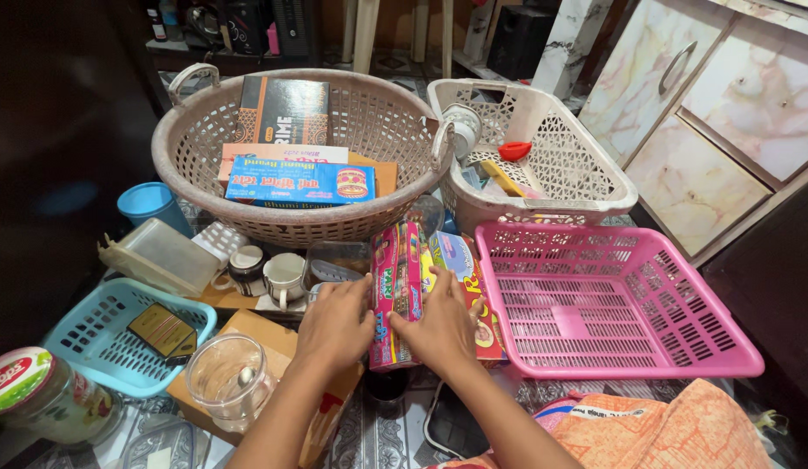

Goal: The person sorts various household items, including boxes, a brush, and plastic containers, into multiple plastic baskets. They pick up items from the floor and place them into beige, white, and pink baskets, occasionally rearranging the contents.

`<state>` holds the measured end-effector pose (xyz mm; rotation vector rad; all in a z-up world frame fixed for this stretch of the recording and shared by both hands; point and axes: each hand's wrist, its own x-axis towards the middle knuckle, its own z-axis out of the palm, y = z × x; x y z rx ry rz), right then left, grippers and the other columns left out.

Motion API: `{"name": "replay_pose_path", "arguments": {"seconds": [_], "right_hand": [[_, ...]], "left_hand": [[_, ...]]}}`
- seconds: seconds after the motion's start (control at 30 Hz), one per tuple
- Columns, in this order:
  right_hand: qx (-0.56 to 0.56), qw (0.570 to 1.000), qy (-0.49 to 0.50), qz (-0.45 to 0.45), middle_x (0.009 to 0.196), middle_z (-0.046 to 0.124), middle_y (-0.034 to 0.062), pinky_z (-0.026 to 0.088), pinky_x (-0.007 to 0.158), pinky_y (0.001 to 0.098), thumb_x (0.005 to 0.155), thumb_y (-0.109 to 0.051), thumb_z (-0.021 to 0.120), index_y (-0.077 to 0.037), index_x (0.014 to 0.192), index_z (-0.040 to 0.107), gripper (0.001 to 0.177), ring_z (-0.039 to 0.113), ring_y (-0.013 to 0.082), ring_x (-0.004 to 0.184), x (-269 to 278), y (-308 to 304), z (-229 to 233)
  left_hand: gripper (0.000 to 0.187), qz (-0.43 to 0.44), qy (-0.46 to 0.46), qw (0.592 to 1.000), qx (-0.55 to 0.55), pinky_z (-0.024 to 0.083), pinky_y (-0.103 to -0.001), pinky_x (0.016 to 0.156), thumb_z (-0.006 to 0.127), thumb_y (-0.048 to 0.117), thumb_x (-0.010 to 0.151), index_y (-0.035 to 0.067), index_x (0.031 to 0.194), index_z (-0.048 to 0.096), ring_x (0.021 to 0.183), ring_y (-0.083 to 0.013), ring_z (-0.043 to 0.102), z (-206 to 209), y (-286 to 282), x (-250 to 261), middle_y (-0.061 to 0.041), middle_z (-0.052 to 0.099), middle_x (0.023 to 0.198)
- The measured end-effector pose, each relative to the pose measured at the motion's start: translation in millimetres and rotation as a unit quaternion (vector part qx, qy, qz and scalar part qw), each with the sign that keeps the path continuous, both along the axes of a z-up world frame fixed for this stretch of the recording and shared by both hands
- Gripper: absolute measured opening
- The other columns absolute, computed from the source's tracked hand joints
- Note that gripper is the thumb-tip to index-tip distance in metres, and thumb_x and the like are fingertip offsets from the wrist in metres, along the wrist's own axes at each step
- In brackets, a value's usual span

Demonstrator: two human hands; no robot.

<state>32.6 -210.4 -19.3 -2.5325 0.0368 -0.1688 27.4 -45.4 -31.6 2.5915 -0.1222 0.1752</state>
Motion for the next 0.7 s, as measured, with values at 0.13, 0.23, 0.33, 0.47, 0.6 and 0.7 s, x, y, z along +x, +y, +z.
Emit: {"name": "replay_pose_path", "arguments": {"seconds": [0.13,0.23,0.33,0.47,0.6,0.7], "right_hand": [[0.057,0.998,0.003,-0.035,0.113,0.077,0.0105,0.028,0.12,0.0571,0.067,-0.039,0.085,-0.008,0.143,0.038,0.095,0.066,0.0274,0.118,10,-8,-7],[0.165,0.985,0.013,-0.051,0.113,0.076,0.0127,0.057,0.098,0.0419,0.066,-0.037,0.083,-0.008,0.143,0.041,0.093,0.077,0.0301,0.1,18,-17,-21],[0.209,0.973,-0.088,-0.04,0.116,0.073,0.0225,0.056,0.093,0.0383,0.071,-0.033,0.09,-0.002,0.136,0.044,0.086,0.074,0.0278,0.106,29,-23,-34],[0.278,0.951,-0.133,-0.023,0.112,0.078,0.0228,0.055,0.09,0.0374,0.073,-0.021,0.09,-0.002,0.133,0.044,0.078,0.071,0.0231,0.106,35,-38,-35],[0.418,0.907,-0.029,-0.044,0.115,0.074,0.0218,0.062,0.078,0.0362,0.07,-0.012,0.084,-0.004,0.136,0.039,0.08,0.076,0.0233,0.091,37,-48,-15],[0.441,0.897,0.014,-0.027,0.115,0.071,0.0223,0.063,0.077,0.0377,0.067,-0.008,0.085,-0.005,0.139,0.039,0.085,0.075,0.0251,0.09,38,-56,8]], "left_hand": [[0.063,-0.003,0.006,1.0,-0.013,0.043,-0.042,0.107,0.068,0.022,0.083,0.015,0.143,0.052,0.129,-0.0267,0.051,3,1,-2,-0.004,0.063,0.133],[0.063,-0.003,0.002,1.0,-0.019,0.043,-0.042,0.107,0.069,0.021,0.083,0.017,0.143,0.052,0.131,-0.0262,0.05,1,3,-3,-0.005,0.062,0.135],[0.06,-0.006,-0.009,1.0,-0.01,0.042,-0.043,0.108,0.068,0.02,0.084,0.015,0.142,0.052,0.133,-0.027,0.049,-2,4,-3,-0.006,0.06,0.136],[0.057,0.002,-0.012,1.0,-0.007,0.041,-0.043,0.109,0.063,0.015,0.085,0.017,0.141,0.054,0.133,-0.0261,0.049,-2,4,0,-0.006,0.06,0.137],[0.052,0.011,-0.001,1.0,-0.011,0.043,-0.044,0.109,0.06,0.012,0.086,0.017,0.138,0.058,0.13,-0.0272,0.054,1,4,0,-0.003,0.06,0.141],[0.044,0.023,-0.007,0.999,-0.029,0.046,-0.043,0.11,0.057,0.017,0.09,0.018,0.134,0.062,0.128,-0.0286,0.059,4,5,4,-0.002,0.059,0.148]]}}
